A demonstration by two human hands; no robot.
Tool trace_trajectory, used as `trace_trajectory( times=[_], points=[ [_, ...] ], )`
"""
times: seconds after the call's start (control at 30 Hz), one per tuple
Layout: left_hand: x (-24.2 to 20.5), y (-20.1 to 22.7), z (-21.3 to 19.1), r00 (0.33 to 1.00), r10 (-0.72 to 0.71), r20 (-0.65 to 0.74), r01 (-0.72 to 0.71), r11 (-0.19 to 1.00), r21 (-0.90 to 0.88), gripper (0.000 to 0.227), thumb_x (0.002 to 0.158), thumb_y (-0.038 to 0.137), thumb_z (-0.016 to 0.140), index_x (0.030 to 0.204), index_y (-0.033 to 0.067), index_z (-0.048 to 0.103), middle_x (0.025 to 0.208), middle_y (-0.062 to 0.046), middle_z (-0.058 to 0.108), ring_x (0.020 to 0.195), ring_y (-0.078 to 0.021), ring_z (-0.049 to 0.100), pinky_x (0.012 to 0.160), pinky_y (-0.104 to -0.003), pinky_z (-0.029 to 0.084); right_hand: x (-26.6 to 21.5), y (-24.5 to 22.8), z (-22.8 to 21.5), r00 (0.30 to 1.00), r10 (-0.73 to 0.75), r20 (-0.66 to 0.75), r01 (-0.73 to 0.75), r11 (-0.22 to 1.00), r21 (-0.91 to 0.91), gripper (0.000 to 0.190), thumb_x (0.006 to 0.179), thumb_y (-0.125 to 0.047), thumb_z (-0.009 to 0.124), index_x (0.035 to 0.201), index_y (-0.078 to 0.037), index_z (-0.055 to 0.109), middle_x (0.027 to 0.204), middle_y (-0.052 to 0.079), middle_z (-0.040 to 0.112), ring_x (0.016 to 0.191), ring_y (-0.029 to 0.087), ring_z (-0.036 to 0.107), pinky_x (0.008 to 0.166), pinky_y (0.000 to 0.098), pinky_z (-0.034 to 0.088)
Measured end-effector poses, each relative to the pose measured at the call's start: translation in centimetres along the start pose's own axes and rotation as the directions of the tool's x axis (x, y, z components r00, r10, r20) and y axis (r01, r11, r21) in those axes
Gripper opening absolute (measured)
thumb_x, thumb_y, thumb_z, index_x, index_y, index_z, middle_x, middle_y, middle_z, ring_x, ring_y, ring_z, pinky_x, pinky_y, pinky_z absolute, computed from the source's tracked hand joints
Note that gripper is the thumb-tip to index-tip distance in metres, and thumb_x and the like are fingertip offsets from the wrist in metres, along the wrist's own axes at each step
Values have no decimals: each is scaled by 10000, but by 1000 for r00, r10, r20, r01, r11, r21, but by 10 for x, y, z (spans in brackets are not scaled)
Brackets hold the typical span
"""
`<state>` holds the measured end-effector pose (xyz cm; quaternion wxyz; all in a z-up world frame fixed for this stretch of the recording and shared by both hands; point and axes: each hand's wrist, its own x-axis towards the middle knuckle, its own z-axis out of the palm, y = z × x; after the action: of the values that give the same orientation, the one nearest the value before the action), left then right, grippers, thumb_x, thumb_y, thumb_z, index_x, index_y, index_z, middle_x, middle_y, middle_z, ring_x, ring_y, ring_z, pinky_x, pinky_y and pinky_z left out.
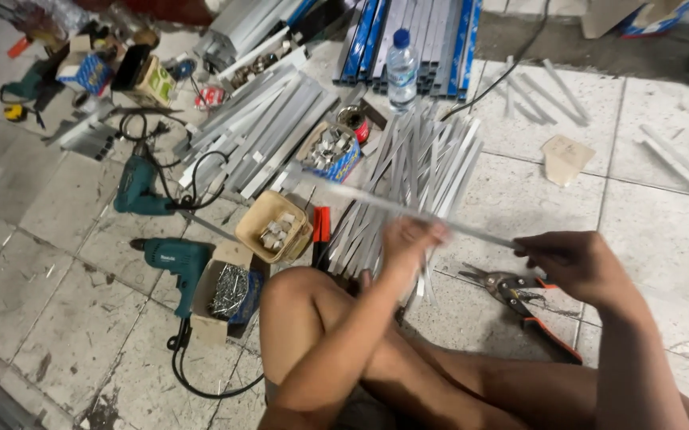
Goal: The person sits on the floor and repeatedly cuts long metal strips into shorter pieces using tin snips. The cut pieces are placed in a pile on the floor next to the person.
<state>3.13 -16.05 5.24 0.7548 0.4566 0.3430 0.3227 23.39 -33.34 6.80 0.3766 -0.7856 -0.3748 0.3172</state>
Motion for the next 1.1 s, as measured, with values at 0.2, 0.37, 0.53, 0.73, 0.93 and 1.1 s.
trace_trajectory(
  times=[0.2,0.37,0.53,0.73,0.93,1.1],
  points=[
    [2,-105,33,993,64,100,-50,989,-141,224,820,49,843,928,-65,683,809,-180,742,733,-230,744,670,-351,648,5,28,11,997,-80,22,80,997,-4,256,798,-7,746,1022,-67,853,746,147,814,666,226,722,652,351,576],
    [10,-123,19,998,33,50,-27,993,-111,218,803,19,864,883,-50,674,782,-178,742,713,-244,753,684,-396,654,12,46,28,975,-221,24,220,975,41,250,771,-47,729,996,-46,836,730,205,807,705,364,791,680,437,583],
    [30,-150,8,993,86,-76,-88,996,-18,174,817,23,824,907,-73,710,729,-218,730,647,-301,767,655,-428,660,18,23,28,931,-364,-4,363,928,86,270,787,-54,722,1032,-65,835,786,215,799,713,383,778,662,447,594],
    [15,-50,24,981,120,-149,-127,991,-37,110,831,-56,745,890,-92,660,719,-220,725,609,-312,761,638,-415,672,-8,66,71,762,-583,-282,479,800,-361,191,789,-261,788,975,-222,808,881,4,783,812,230,752,657,339,611],
    [42,-8,25,977,183,-110,-173,981,90,86,810,-30,754,799,-98,704,655,-200,720,570,-264,749,576,-405,648,-52,58,48,949,304,86,-17,320,-947,1231,778,-609,776,1634,-178,3,1600,200,256,1487,449,211,1151,671,236],
    [78,-38,9,980,129,-155,-131,991,1,133,802,4,773,844,-96,697,703,-237,719,611,-275,752,617,-410,650,-21,118,58,976,212,46,-17,288,-958,1166,592,-509,874,1539,-189,273,1476,151,409,1397,427,349,1132,621,273]
  ],
)
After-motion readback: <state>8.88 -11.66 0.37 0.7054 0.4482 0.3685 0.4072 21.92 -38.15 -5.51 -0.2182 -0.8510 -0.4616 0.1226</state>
